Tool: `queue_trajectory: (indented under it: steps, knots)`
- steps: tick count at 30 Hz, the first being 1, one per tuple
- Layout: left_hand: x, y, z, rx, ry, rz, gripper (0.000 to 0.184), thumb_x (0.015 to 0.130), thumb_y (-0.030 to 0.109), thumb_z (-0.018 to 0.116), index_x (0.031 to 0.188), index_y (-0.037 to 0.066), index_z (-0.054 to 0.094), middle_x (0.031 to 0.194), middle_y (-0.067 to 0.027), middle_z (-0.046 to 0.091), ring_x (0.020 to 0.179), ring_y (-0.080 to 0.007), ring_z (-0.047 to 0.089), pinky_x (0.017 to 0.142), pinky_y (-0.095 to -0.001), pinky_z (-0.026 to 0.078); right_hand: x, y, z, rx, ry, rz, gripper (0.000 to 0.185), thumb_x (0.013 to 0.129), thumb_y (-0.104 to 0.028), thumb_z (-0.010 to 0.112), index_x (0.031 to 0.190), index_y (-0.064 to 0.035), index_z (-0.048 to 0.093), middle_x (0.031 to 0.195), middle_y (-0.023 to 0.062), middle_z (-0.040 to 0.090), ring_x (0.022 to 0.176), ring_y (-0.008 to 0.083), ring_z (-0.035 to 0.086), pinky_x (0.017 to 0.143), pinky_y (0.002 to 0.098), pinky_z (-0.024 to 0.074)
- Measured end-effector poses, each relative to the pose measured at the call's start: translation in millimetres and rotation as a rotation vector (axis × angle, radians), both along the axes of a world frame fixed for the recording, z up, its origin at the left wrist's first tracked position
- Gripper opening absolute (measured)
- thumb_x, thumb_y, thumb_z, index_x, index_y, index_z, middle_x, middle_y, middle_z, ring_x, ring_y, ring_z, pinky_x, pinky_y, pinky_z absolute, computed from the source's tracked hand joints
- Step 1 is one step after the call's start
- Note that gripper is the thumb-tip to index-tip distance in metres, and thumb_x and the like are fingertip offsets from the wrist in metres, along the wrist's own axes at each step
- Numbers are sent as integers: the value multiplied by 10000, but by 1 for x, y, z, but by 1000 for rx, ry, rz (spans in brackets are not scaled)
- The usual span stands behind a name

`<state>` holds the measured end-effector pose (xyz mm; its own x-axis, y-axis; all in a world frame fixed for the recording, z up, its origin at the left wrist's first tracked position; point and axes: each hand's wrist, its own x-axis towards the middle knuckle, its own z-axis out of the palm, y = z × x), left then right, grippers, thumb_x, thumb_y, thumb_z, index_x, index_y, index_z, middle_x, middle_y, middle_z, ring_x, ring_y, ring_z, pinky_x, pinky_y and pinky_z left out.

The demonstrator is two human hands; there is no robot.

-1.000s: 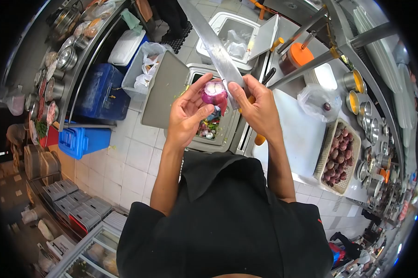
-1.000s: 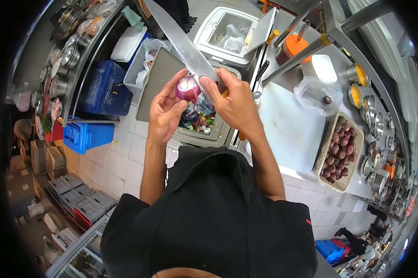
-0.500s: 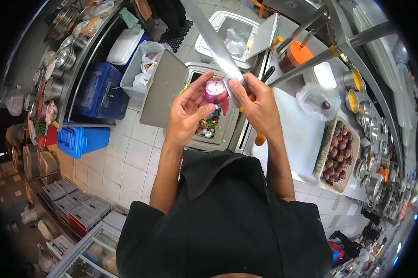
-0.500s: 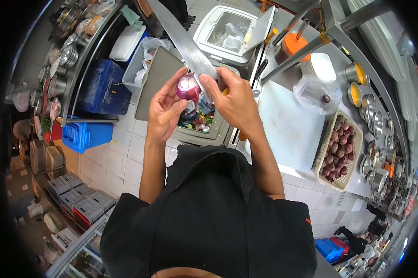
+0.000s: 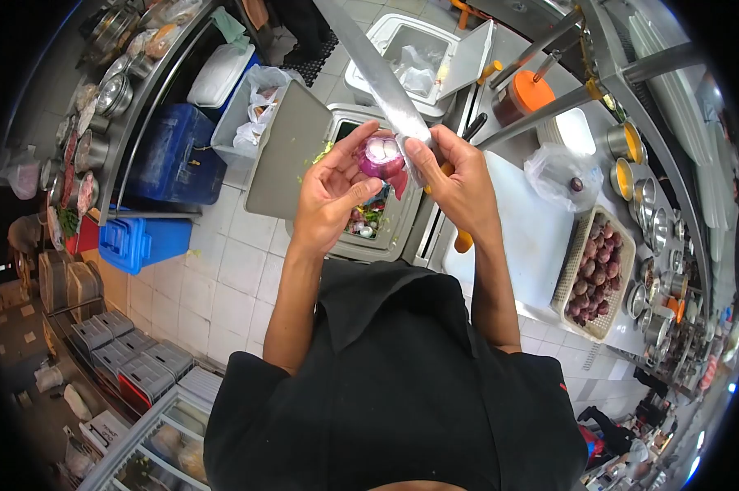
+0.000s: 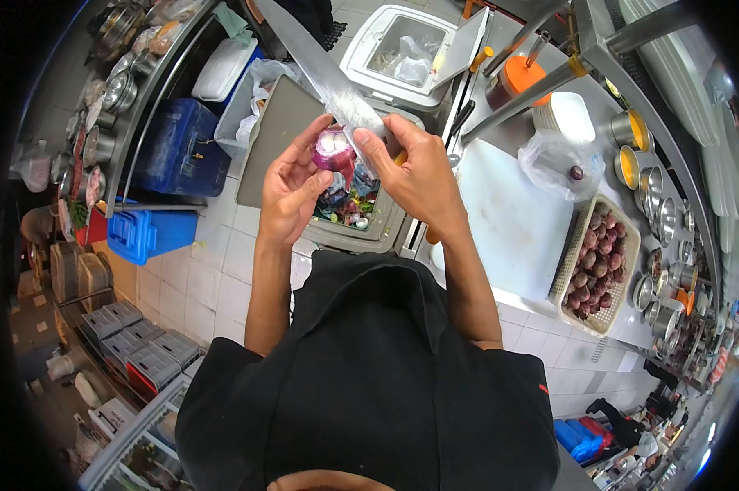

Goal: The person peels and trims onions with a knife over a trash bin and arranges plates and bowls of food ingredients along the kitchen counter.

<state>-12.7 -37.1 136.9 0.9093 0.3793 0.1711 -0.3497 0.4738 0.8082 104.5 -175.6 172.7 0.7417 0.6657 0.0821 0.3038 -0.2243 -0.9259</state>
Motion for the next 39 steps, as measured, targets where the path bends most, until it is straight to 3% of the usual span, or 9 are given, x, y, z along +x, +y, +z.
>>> queue_trajectory:
  steps: [20,25,35,39]
  knots:
    - [-1,0,-2,-75,17,-8,645,808,-48,683,1392,-62,409,1322,-169,532,1208,-211,532,1040,-327,411,-3,-3,6,-31,-35,9,337,920,-323,654,879,10,625,556,77,514,461,70,394,435,276,312]
    - [-1,-1,-2,-75,24,-3,643,804,-56,681,1389,-62,414,1316,-167,535,1200,-210,537,1040,-329,411,-4,-5,4,-14,-56,36,360,891,-340,687,890,14,622,562,94,534,452,86,451,434,278,341]
    - [0,-3,-6,13,78,103,618,789,-63,703,1354,-60,453,1256,-137,567,1128,-170,572,969,-298,469,-7,-6,7,-59,-82,54,360,880,-344,698,863,6,619,572,86,565,459,80,484,443,271,367]
    - [1,-4,-5,38,98,164,606,779,-52,728,1330,-60,476,1209,-124,585,1089,-160,589,936,-298,493,-1,-11,-2,-28,21,76,448,840,-411,727,964,6,620,658,70,607,549,85,519,504,272,405]
